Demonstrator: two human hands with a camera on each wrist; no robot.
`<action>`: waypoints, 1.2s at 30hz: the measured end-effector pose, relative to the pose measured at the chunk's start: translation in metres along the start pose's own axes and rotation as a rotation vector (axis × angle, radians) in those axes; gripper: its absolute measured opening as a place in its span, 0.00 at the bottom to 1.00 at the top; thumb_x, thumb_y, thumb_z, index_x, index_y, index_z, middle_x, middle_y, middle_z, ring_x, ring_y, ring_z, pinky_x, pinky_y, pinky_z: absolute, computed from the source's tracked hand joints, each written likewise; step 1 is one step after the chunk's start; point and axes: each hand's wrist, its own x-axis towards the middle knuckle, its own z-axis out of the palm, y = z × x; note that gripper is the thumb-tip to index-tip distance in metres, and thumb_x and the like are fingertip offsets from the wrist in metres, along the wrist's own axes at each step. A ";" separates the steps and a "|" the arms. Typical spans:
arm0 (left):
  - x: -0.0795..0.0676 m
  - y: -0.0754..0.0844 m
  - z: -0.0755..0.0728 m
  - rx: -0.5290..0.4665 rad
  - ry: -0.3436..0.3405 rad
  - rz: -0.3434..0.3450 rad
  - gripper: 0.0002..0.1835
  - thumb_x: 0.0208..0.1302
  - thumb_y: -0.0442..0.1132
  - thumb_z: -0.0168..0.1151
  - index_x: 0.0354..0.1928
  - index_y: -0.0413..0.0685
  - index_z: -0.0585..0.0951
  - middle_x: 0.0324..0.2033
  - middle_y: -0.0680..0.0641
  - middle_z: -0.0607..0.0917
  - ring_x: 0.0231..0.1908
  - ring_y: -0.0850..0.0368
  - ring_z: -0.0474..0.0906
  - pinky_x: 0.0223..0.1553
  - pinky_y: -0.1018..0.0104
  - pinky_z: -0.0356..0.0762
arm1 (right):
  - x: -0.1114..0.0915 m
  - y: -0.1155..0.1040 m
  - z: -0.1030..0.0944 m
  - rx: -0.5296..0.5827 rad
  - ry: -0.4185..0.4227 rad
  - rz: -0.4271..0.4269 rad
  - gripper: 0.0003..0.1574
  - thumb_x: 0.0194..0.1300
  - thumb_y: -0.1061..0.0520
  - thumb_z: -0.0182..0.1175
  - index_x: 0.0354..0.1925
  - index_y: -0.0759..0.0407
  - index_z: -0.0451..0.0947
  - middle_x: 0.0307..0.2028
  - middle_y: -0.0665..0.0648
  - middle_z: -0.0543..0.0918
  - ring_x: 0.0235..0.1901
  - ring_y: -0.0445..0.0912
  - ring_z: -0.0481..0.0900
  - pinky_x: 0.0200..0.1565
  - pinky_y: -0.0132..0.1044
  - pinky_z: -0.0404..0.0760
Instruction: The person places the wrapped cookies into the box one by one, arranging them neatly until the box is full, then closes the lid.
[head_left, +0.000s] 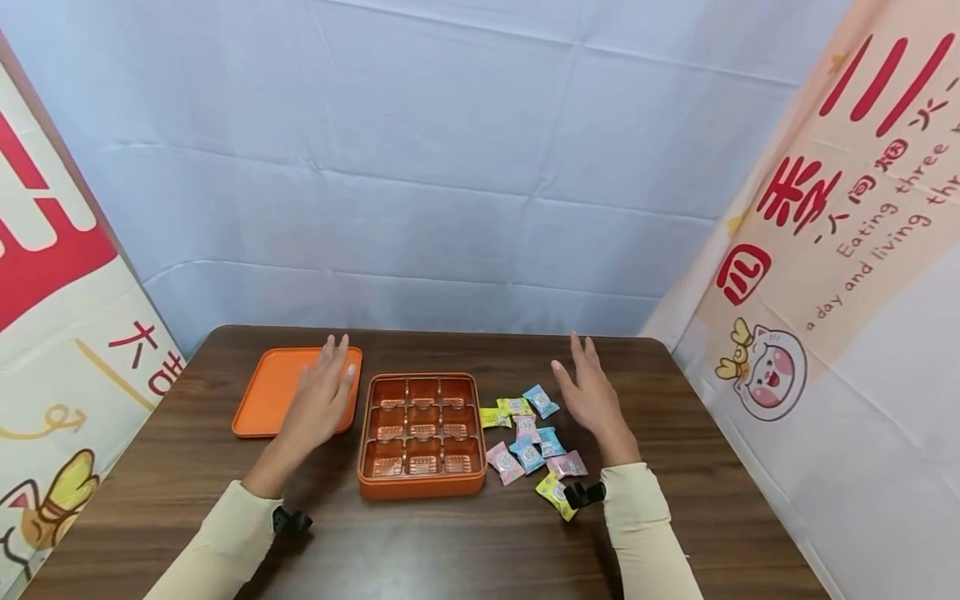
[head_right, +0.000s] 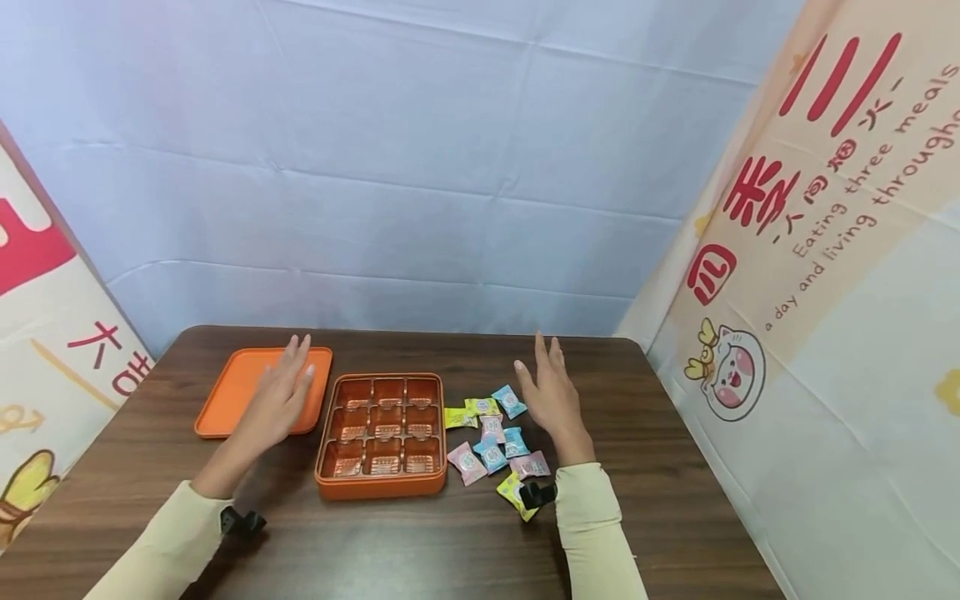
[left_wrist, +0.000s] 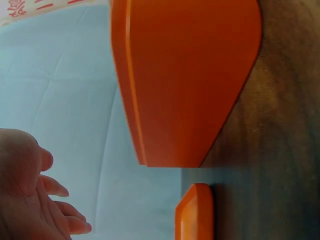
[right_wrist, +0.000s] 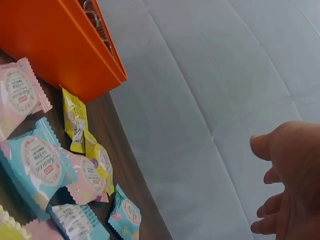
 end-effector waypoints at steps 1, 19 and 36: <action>0.000 0.000 0.002 -0.003 -0.008 -0.005 0.35 0.83 0.56 0.33 0.82 0.48 0.43 0.80 0.39 0.42 0.78 0.39 0.40 0.71 0.29 0.34 | 0.000 0.001 0.001 -0.004 -0.005 0.004 0.47 0.81 0.36 0.41 0.83 0.51 0.36 0.80 0.66 0.36 0.77 0.67 0.45 0.66 0.74 0.54; -0.004 0.004 0.036 -0.165 -0.103 -0.037 0.32 0.84 0.40 0.37 0.80 0.36 0.41 0.80 0.39 0.39 0.79 0.41 0.35 0.74 0.37 0.41 | 0.003 0.018 0.016 -0.030 -0.095 0.071 0.49 0.80 0.44 0.49 0.82 0.59 0.33 0.78 0.70 0.49 0.74 0.66 0.54 0.68 0.66 0.60; -0.036 0.017 0.048 -0.324 -0.089 -0.091 0.32 0.83 0.38 0.39 0.80 0.37 0.42 0.80 0.38 0.38 0.78 0.35 0.31 0.74 0.36 0.36 | 0.007 0.016 0.030 -0.060 -0.131 0.079 0.36 0.79 0.47 0.52 0.77 0.60 0.61 0.34 0.66 0.85 0.26 0.53 0.79 0.33 0.48 0.75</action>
